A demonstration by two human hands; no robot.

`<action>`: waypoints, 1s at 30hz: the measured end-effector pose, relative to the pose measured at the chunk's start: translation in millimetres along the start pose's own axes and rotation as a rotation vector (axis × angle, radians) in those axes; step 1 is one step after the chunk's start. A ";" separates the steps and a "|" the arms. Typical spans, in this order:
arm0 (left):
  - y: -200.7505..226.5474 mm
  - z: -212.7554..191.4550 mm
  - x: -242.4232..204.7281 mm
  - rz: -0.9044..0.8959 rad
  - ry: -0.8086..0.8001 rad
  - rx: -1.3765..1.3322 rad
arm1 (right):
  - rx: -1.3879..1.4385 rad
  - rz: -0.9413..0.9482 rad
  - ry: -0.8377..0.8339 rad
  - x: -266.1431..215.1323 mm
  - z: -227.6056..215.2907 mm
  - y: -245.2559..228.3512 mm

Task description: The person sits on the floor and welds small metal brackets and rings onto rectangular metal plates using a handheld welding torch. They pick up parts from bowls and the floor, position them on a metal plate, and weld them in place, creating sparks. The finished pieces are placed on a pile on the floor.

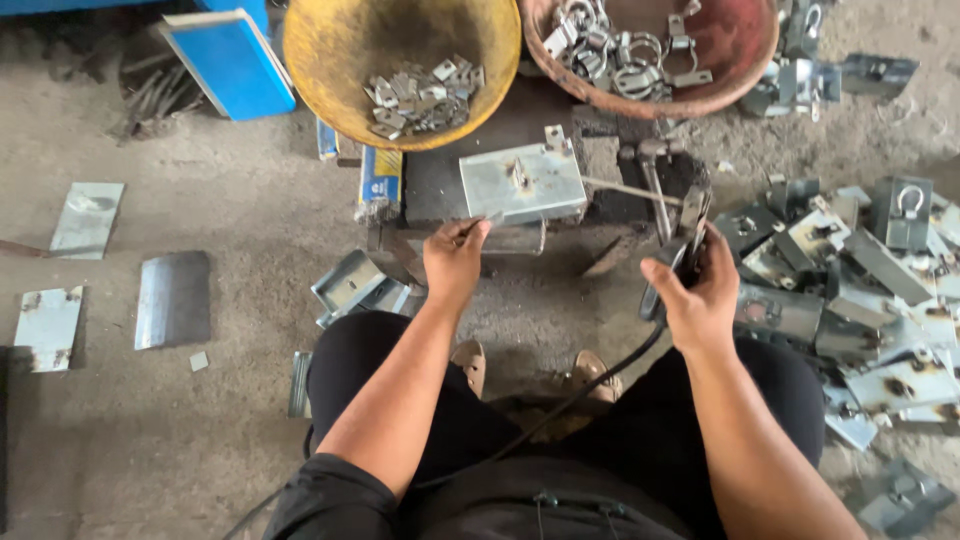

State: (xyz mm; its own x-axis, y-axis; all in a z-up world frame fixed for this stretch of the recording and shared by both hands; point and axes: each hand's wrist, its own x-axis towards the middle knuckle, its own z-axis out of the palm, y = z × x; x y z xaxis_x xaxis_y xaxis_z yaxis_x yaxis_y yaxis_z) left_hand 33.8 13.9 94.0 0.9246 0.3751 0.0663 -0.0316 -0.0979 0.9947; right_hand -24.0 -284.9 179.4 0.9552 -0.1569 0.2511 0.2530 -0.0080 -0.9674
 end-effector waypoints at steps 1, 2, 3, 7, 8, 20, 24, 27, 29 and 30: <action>-1.1 -1.1 -0.5 -0.126 -0.014 -0.109 | -0.043 -0.017 -0.020 -2.8 3.0 -3.0; -2.5 -1.3 0.7 -0.251 -0.029 -0.219 | -0.085 -0.033 -0.039 -4.6 7.0 -5.1; -5.6 -0.5 -1.7 -0.283 -0.028 -0.245 | -0.132 -0.037 -0.059 -9.3 9.0 -7.5; -16.0 8.9 -3.7 -0.388 -0.018 -0.312 | -0.293 -0.103 -0.140 -21.1 22.3 -16.1; -18.0 10.9 -5.3 -0.408 -0.014 -0.318 | -0.326 -0.112 -0.150 -24.2 25.8 -19.0; -30.2 17.0 -6.2 -0.274 0.083 -0.306 | -0.643 -0.336 -0.179 -29.0 50.4 -34.0; -29.4 19.3 -5.8 -0.270 0.136 -0.173 | -0.643 -0.339 -0.195 -27.9 54.0 -31.7; -29.7 19.7 -2.7 -0.261 0.119 -0.200 | -0.610 -0.320 -0.197 -26.7 55.7 -29.4; -31.1 19.9 -2.0 -0.259 0.130 -0.170 | -0.600 -0.334 -0.190 -26.4 56.4 -28.0; -31.9 20.2 -2.1 -0.256 0.121 -0.182 | -0.595 -0.341 -0.187 -26.5 56.4 -27.6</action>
State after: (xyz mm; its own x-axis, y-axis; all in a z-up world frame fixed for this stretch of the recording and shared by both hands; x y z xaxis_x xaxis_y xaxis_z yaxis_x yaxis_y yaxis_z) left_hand 40.6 -2.4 60.5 0.8598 0.4743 -0.1893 0.1181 0.1760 0.9773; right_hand -47.7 -224.8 201.3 0.8615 0.1223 0.4929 0.4669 -0.5725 -0.6740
